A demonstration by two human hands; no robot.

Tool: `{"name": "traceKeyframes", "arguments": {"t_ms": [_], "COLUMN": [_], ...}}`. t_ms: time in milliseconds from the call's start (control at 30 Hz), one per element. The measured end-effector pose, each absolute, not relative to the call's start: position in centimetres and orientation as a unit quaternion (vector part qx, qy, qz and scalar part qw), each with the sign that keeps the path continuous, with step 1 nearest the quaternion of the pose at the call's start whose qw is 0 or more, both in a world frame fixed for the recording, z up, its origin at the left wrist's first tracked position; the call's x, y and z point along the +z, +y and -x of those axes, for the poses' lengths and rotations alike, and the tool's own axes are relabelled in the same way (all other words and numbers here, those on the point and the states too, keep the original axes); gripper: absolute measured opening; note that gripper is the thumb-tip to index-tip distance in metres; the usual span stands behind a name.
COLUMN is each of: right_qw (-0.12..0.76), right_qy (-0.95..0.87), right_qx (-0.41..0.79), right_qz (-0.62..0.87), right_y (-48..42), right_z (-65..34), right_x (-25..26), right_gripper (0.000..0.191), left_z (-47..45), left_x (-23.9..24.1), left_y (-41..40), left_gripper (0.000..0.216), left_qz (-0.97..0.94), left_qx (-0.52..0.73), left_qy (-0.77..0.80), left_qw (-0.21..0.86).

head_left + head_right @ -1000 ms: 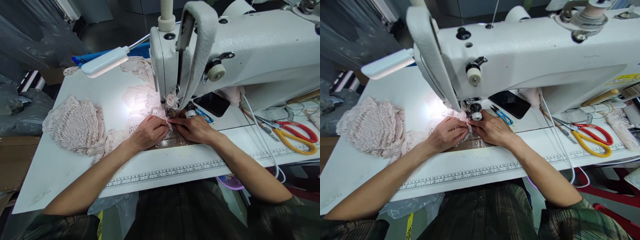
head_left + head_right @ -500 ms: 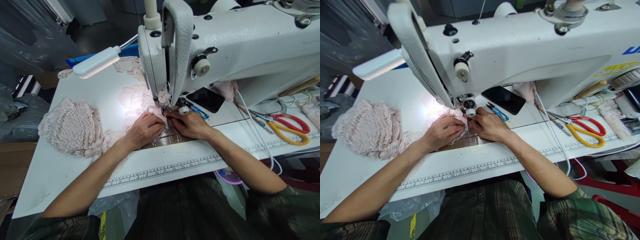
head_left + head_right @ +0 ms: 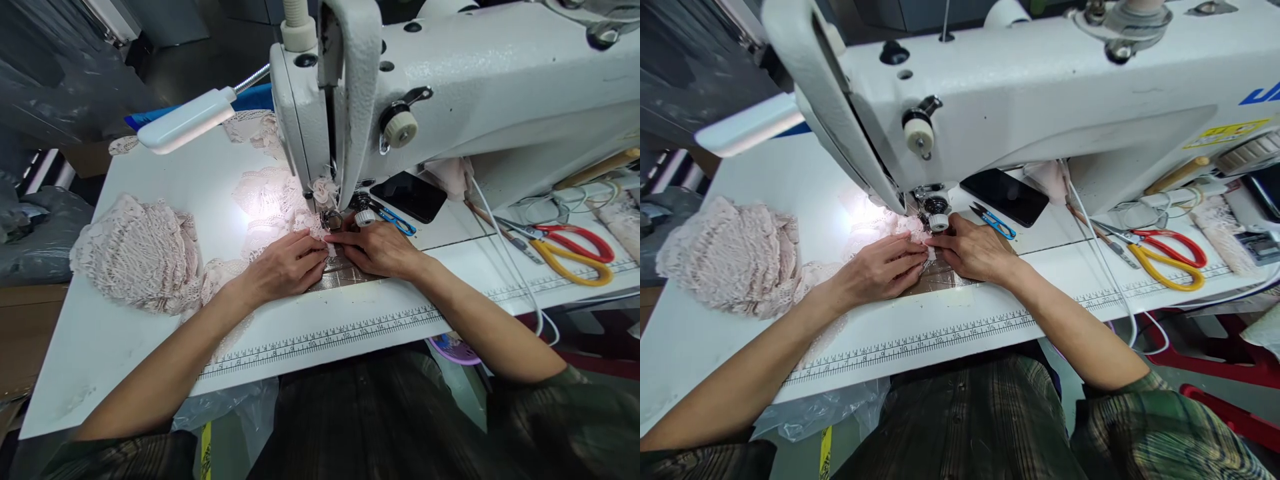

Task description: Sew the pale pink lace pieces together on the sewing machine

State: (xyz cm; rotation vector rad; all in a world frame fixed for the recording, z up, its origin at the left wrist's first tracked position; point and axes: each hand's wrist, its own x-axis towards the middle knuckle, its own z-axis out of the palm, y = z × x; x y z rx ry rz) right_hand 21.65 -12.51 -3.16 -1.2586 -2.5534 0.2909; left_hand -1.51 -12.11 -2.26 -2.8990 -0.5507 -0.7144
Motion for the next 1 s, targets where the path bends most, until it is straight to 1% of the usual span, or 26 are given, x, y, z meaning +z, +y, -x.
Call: {"name": "traceKeyframes", "arguments": {"t_ms": [233, 367, 500, 700, 867, 1000], "right_qw": [0.119, 0.133, 0.137, 0.124, 0.113, 0.088], "right_qy": [-0.883, -0.884, -0.895, -0.896, -0.894, -0.891], "right_qx": [0.096, 0.104, 0.087, 0.078, 0.078, 0.061], "right_qz": [0.443, 0.435, 0.416, 0.420, 0.426, 0.440], "right_y": [-12.6, -12.6, -12.7, -12.9, -12.9, -13.1], "right_z": [-21.6, -21.7, -21.9, -21.7, -21.6, -21.3], "right_x": [-3.4, -3.6, -3.6, -3.2, -3.3, -2.9], "right_gripper": [0.042, 0.042, 0.040, 0.041, 0.042, 0.043], "left_z": [1.5, 1.3, 1.1, 1.2, 1.3, 1.4], "left_x": [-2.6, -2.5, -2.3, -2.2, -2.0, -2.0], "left_y": [-12.8, -13.3, -13.7, -13.8, -13.8, -13.7], "left_gripper": [0.017, 0.015, 0.018, 0.019, 0.020, 0.020], "left_qz": [0.952, 0.948, 0.949, 0.946, 0.945, 0.945], "left_qx": [-0.219, -0.206, -0.197, -0.206, -0.196, -0.185], "left_qy": [-0.188, -0.219, -0.223, -0.236, -0.245, -0.254], "left_qw": [0.099, 0.103, 0.107, 0.080, 0.095, 0.094]}}
